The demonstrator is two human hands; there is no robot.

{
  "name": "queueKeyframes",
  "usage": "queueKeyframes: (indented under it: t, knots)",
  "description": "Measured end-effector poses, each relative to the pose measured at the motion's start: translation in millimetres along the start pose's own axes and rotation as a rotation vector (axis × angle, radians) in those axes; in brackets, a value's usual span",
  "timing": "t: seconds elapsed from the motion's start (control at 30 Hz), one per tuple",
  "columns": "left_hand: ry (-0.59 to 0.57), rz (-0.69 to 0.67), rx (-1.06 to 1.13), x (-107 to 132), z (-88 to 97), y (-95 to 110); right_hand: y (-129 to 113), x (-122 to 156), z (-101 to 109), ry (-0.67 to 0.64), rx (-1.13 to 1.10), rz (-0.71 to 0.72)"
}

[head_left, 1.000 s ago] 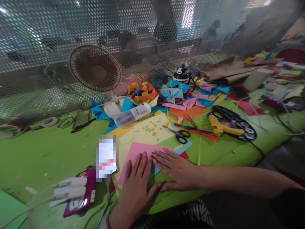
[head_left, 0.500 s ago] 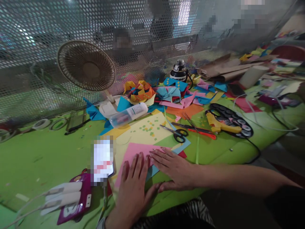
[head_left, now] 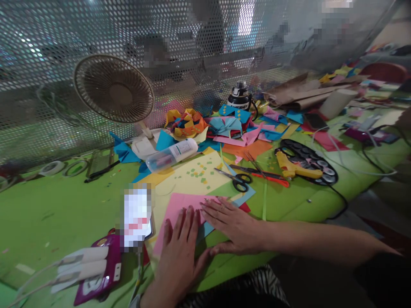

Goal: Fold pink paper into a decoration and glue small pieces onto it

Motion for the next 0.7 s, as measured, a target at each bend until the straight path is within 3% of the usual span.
queueKeyframes:
  t: [0.7]
  knots:
    - [-0.020, -0.017, -0.044, 1.4, -1.6, 0.2, -1.2, -1.2, -1.8, -0.055, -0.021, -0.004]
Point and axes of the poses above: each hand's wrist, its own x-axis away from the middle knuckle, its own z-axis out of the back of the hand, y = z × x, the point moved 7 cm from there along -x, towards the middle knuckle, and after that the axes turned 7 degrees about -x, right-handed, at the moved point
